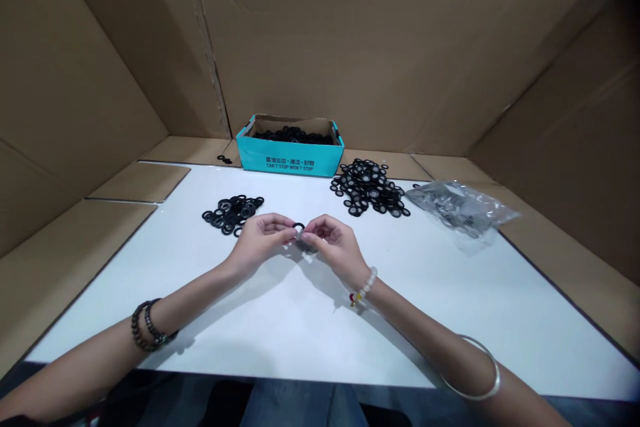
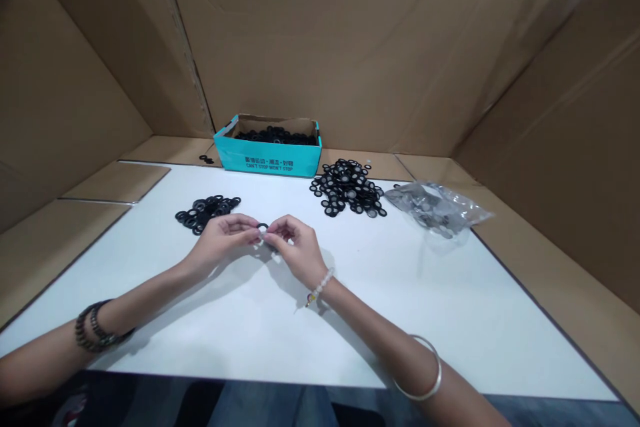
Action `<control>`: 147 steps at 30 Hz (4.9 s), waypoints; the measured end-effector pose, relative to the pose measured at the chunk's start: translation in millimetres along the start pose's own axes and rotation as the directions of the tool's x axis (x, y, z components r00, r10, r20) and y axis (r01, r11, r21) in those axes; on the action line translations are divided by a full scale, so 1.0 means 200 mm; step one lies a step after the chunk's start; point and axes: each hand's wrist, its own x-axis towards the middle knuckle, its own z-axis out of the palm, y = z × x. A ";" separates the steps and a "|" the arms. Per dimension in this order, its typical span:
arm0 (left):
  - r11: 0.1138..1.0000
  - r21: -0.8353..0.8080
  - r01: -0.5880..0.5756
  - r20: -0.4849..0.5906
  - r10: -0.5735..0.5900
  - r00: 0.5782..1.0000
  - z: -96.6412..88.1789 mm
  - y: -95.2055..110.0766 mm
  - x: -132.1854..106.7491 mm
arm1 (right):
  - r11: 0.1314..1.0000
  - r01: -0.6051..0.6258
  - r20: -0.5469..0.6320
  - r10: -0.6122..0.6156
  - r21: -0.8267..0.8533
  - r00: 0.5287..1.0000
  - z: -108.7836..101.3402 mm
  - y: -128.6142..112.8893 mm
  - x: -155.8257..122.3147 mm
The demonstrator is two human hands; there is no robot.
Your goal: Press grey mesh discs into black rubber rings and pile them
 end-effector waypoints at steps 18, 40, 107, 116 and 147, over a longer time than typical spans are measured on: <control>0.993 0.066 -0.102 0.110 0.094 0.989 0.03 -0.08 -0.04 | 0.977 0.076 0.042 -0.069 -0.200 0.997 0.02 0.01 -0.04; 0.975 0.135 -0.175 -0.085 0.187 0.979 0.04 -0.07 -0.10 | 0.914 0.234 0.060 -0.227 -0.332 0.972 0.02 -0.05 -0.08; 0.986 0.163 0.014 0.220 -0.050 0.974 0.01 0.03 -0.06 | 0.899 0.272 0.317 -0.162 -0.344 0.935 -0.02 -0.01 -0.07; 0.998 0.057 0.019 0.264 -0.034 0.964 0.02 0.02 -0.09 | 0.787 0.497 0.281 -0.416 -0.366 0.865 0.00 -0.03 -0.09; 0.964 -0.019 0.266 0.284 -0.250 0.926 0.00 0.02 -0.07 | 0.911 -0.288 0.405 0.154 0.294 0.901 0.01 0.04 -0.08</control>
